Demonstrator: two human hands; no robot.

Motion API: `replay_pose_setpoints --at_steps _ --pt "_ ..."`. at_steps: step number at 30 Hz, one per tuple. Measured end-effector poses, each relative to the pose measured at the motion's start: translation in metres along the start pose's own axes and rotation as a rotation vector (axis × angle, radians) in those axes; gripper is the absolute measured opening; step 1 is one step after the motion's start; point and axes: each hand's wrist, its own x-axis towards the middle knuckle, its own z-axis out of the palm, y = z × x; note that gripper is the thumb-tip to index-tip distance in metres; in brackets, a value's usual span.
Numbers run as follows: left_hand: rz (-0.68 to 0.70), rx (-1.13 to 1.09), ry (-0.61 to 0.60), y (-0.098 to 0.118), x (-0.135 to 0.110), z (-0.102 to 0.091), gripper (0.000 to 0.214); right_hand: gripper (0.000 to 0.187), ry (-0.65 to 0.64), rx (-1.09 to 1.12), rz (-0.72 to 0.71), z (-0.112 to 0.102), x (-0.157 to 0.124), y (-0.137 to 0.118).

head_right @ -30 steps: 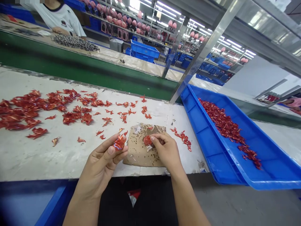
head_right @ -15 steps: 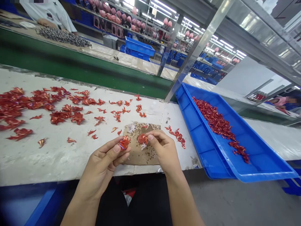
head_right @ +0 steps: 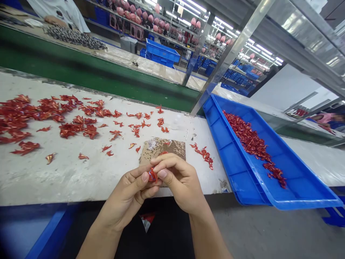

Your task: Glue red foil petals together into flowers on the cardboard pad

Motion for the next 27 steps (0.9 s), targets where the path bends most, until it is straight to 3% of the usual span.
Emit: replay_pose_setpoints --at_steps 10,17,27 --pt "0.012 -0.019 -0.033 -0.005 0.001 -0.003 0.026 0.01 -0.03 -0.071 -0.006 -0.001 0.0 -0.004" --pt "0.036 0.054 0.019 -0.002 0.0 -0.004 0.026 0.009 0.123 -0.156 -0.131 0.012 -0.005 0.008" --pt "0.078 0.188 -0.044 0.0 -0.009 -0.01 0.027 0.009 0.014 -0.069 -0.044 0.008 -0.014 0.004"
